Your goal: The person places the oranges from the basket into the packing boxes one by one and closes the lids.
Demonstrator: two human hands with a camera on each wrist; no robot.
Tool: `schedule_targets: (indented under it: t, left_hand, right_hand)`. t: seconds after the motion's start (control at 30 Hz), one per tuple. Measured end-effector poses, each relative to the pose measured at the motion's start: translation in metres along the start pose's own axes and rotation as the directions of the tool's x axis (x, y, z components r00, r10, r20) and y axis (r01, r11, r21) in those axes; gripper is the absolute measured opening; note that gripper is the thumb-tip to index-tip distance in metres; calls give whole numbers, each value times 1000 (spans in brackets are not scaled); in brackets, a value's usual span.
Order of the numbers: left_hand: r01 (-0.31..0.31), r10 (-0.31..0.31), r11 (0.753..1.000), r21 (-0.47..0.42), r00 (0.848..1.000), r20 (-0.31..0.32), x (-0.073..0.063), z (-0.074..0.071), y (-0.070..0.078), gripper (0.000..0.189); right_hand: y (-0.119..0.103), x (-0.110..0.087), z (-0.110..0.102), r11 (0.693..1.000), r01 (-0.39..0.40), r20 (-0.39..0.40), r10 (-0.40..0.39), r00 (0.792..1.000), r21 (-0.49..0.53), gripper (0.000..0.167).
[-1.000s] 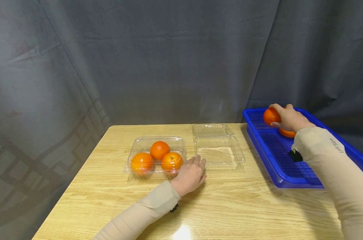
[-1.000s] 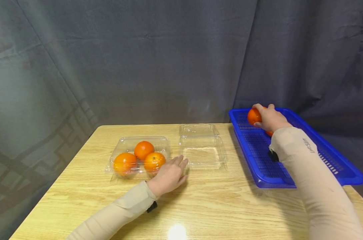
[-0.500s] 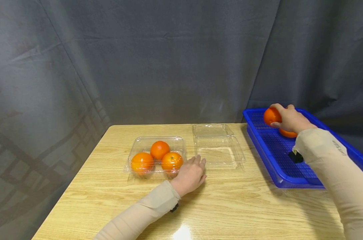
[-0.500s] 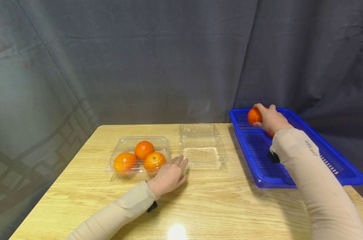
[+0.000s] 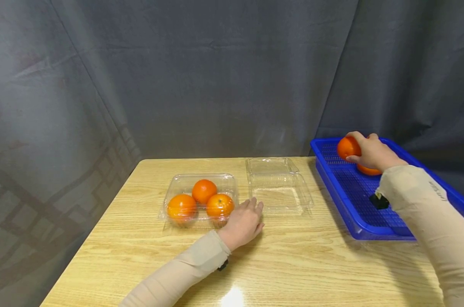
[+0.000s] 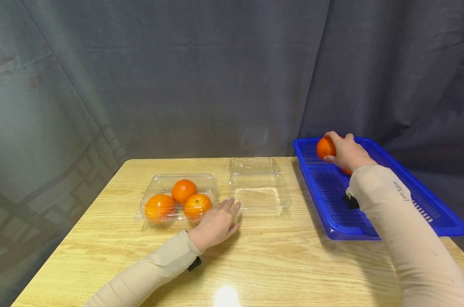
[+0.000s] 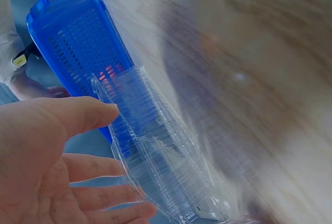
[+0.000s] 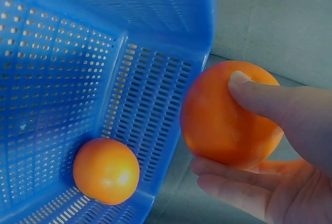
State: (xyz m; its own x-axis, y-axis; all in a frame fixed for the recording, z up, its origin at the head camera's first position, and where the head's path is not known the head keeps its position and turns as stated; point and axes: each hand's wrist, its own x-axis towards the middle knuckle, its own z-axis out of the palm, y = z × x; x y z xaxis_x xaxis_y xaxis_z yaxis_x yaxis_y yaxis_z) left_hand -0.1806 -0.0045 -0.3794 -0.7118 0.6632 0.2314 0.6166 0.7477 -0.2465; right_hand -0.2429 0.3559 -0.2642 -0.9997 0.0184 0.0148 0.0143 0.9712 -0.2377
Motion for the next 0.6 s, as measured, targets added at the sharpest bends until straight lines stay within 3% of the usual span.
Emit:
schedule_targets:
  t: [0.6]
  left_hand:
    - [-8, 8, 1000, 5, 1000, 0, 0, 0, 0, 52]
  right_hand:
    - [-2, -7, -1, 1000, 5, -24, -5, 1000, 0, 73]
